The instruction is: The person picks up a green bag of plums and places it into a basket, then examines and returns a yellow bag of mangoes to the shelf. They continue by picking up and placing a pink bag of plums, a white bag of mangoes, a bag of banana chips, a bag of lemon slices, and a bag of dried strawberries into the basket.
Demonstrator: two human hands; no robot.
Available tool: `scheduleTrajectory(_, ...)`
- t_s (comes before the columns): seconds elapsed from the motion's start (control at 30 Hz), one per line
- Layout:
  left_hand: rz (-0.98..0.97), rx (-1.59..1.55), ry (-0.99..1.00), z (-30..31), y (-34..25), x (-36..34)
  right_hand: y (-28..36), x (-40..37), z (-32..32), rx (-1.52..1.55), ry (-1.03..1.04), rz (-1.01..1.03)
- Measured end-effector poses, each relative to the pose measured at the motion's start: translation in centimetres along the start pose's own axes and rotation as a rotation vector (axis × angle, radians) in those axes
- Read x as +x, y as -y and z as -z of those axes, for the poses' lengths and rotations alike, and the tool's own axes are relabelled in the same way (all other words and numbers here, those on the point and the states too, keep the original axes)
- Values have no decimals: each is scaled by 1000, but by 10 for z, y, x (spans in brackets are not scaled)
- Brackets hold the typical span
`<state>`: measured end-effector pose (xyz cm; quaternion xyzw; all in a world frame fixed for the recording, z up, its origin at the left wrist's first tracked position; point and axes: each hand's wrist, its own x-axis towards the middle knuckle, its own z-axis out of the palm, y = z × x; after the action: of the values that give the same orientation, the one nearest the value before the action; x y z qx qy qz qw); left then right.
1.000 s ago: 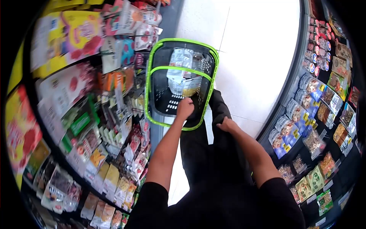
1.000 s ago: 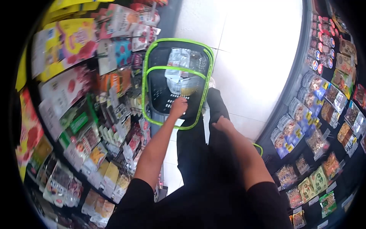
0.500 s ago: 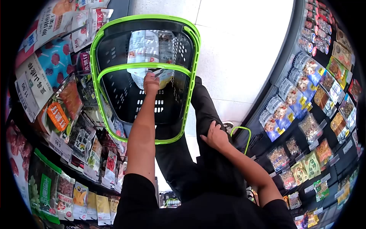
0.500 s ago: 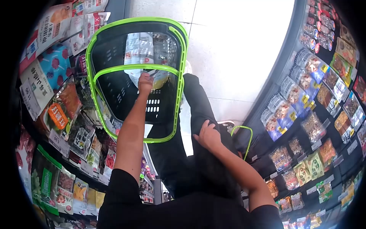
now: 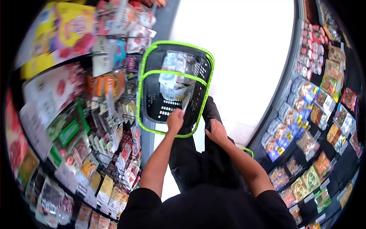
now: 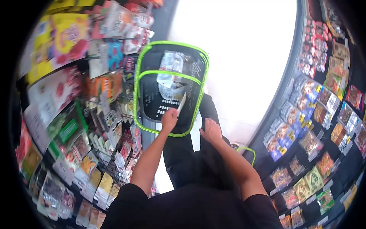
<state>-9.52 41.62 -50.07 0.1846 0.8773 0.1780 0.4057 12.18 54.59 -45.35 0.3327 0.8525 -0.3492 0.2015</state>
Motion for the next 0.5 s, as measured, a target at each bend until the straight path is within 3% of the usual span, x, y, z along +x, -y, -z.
scheduleTrajectory(0.07, -62, -156, -90, 28, -18, -34, 32, 5, 26, 166, -100, 123)
scheduleTrajectory(0.2, -29, -573, -196, 77, -60, -98, 94, 1, 67, 185, -117, 388)
scheduleTrajectory(0.33, 218, -1159, -217, 127, -120, -157, 143, -9, 95, 327, -117, 426)
scheduleTrajectory(0.4, 207, -1264, -273, 147, -141, -186, 155, -9, 107, 262, -220, 576)
scheduleTrajectory(0.5, 137, -1389, -327, 177, -170, -225, 178, -13, 144, 356, -104, 571)
